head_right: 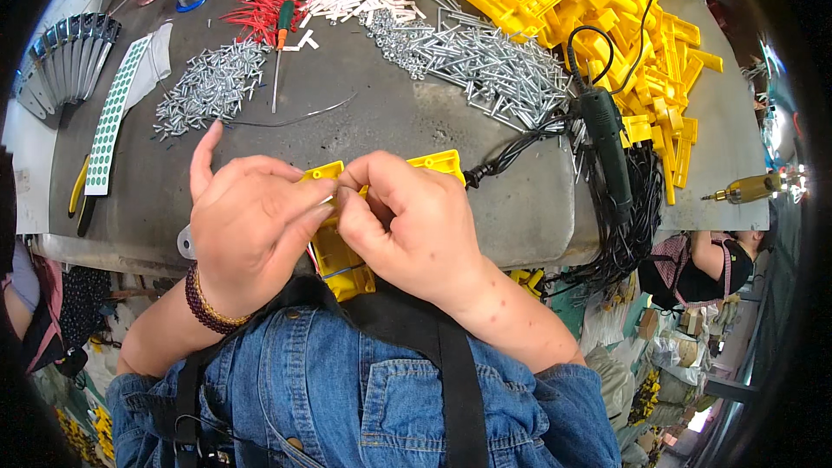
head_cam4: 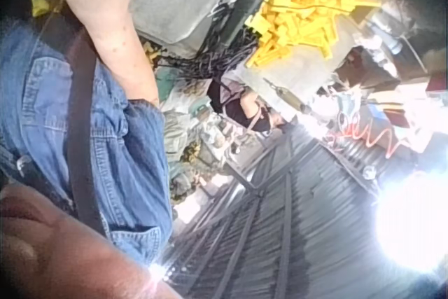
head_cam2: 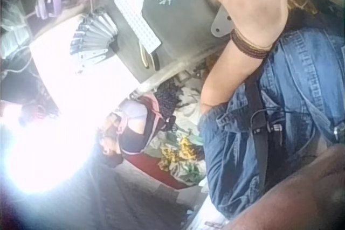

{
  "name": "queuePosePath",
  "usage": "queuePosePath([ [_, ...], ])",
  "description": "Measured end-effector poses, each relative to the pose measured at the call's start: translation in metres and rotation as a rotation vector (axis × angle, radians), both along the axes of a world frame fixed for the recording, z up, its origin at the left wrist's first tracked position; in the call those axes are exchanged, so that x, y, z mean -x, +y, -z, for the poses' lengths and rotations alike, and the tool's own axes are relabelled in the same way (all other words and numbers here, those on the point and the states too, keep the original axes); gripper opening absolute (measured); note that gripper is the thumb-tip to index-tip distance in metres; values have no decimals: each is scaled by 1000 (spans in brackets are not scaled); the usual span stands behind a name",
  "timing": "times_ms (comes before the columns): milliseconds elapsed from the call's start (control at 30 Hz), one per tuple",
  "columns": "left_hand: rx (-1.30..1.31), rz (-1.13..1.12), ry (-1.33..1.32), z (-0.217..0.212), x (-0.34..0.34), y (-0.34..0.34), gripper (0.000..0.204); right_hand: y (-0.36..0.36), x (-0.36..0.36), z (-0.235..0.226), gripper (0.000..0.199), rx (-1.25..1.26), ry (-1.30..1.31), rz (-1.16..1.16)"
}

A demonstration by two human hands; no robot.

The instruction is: Soldering wires and assembling components into a yellow plastic handheld housing at a factory workstation.

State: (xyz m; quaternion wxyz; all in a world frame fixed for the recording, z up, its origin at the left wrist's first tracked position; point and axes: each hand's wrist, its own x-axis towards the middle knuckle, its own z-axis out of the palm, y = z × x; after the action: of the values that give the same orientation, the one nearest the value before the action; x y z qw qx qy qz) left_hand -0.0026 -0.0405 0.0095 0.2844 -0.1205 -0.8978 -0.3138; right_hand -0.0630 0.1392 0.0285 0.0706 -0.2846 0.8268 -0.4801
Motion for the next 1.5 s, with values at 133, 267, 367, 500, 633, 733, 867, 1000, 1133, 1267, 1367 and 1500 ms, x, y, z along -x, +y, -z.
queuePosePath([
  [133,164,-10,117,-3,0,0,14,1,-3,-1,7,-19,-17,3],
  [267,110,18,28,-2,-2,4,12,6,-4,-9,7,-44,88,-31],
  [367,33,31,-24,1,-2,7,12,11,-5,-13,6,-278,143,-110],
  [500,7,110,-114,-7,-4,5,11,6,5,-38,5,-126,158,-129],
  [633,-21,139,-147,-12,-6,5,12,7,6,-15,5,-323,165,-93],
  [733,-22,134,-169,-12,-5,4,12,9,5,-37,7,-212,197,-100],
  [867,-12,174,-215,-14,-7,3,12,13,5,-22,9,-330,199,-108],
  [1000,1,168,-199,-18,-8,3,12,16,8,-35,9,-63,168,-287],
  [1133,-32,129,-198,-15,-6,2,12,22,11,-24,10,-210,141,-345],
  [1267,15,89,-173,-14,-7,2,9,15,6,-24,10,-237,32,-220],
  [1367,96,81,-93,-16,-8,3,8,14,5,-20,11,-223,-16,-224],
  [1500,163,96,-28,-17,-8,3,12,12,4,-18,11,-231,156,-220],
])
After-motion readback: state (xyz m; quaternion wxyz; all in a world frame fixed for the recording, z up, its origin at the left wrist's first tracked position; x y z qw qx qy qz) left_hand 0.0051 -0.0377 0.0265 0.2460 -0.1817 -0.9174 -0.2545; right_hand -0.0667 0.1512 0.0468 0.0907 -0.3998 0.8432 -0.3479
